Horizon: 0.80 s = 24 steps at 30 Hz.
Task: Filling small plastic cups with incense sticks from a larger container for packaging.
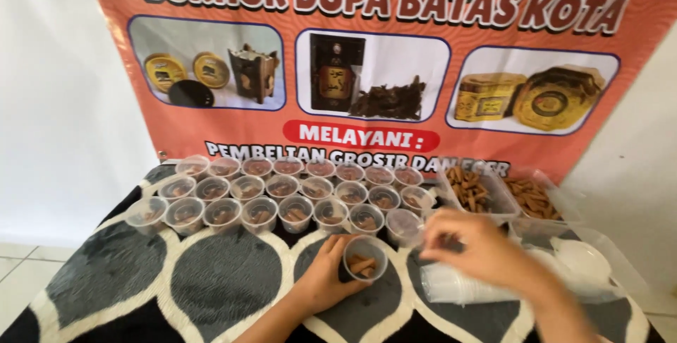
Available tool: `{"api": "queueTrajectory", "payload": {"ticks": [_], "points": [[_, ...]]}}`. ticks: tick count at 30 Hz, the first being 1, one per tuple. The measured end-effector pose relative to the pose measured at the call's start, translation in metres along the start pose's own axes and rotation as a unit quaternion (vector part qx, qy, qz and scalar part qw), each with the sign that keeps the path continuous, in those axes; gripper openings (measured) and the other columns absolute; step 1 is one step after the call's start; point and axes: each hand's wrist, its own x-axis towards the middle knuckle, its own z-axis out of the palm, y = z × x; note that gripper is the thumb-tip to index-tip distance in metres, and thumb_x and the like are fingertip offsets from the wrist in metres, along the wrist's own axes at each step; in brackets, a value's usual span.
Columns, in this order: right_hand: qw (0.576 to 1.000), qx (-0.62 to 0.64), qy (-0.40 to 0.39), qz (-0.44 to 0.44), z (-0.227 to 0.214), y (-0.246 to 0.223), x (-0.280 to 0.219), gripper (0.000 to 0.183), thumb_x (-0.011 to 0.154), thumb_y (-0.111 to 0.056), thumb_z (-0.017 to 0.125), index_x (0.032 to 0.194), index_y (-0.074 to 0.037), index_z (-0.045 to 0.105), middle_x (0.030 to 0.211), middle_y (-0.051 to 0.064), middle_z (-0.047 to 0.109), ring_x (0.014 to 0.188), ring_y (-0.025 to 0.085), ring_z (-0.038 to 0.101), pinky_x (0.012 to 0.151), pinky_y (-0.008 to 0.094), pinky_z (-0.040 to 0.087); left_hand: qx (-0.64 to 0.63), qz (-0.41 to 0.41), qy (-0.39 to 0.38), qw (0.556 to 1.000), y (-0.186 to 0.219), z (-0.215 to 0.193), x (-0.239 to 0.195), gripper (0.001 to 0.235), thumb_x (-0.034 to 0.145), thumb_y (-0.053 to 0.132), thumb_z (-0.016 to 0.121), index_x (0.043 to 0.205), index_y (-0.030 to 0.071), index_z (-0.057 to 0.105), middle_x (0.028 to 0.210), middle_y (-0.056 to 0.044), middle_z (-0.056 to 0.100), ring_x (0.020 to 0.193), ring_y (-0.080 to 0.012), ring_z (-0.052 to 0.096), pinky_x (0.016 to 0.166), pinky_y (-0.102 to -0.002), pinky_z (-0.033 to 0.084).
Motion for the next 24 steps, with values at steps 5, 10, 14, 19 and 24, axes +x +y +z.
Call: {"api": "queueTrajectory", "payload": {"ticks": [5,10,14,19,24], "points": [[0.940,-0.208,0.043,-0.268,0.088,0.009,0.034,0.008,0.095,-0.020,0.072,0.097,-0.013,0.072,0.107,0.000,0.066,0.096,0.018,0.062,0.084,0.034,0.051,-0.019,0.059,0.089,0.994,-0.024,0.010,0.006,0.077,0.081,0.035,0.084,0.144,0.010,0.049,0.133,-0.011,0.052,0.127,-0.0284,0.057,0.102,-0.039,0.050],[0.912,-0.304,0.043,-0.271,0.111,0.027,0.046,0.004,0.095,-0.011,0.067,0.092,-0.012,0.065,0.114,0.005,0.059,0.096,0.026,0.056,0.077,0.043,0.050,-0.029,0.029,0.093,0.995,-0.022,0.012,0.002,0.073,0.085,0.033,0.081,0.145,0.013,0.044,0.137,-0.010,0.046,0.124,-0.0299,0.059,0.094,-0.040,0.054],[0.915,-0.300,0.046,-0.267,0.113,0.030,0.050,0.004,0.092,-0.013,0.072,0.091,-0.011,0.069,0.115,0.005,0.061,0.097,0.026,0.057,0.082,0.043,0.052,-0.030,-0.021,0.079,0.996,-0.019,0.009,0.002,0.071,0.088,0.034,0.076,0.147,0.016,0.040,0.132,-0.011,0.045,0.092,-0.0266,0.061,0.076,-0.036,0.053],[0.910,-0.288,0.029,-0.296,0.124,0.036,0.056,0.014,0.098,-0.024,0.070,0.094,-0.011,0.068,0.131,0.009,0.060,0.110,0.030,0.056,0.090,0.048,0.051,-0.028,-0.007,0.056,0.998,-0.023,0.010,0.001,0.072,0.090,0.032,0.075,0.146,0.011,0.035,0.138,-0.016,0.043,0.116,-0.0362,0.059,0.092,-0.046,0.054],[0.907,-0.282,0.054,-0.309,0.131,0.038,0.057,0.014,0.099,-0.025,0.068,0.096,-0.012,0.068,0.132,0.012,0.061,0.115,0.032,0.056,0.088,0.049,0.051,-0.057,0.019,0.037,0.998,-0.020,0.004,-0.001,0.076,0.085,0.027,0.073,0.147,0.009,0.034,0.139,-0.017,0.046,0.123,-0.0342,0.058,0.097,-0.044,0.051]]}}
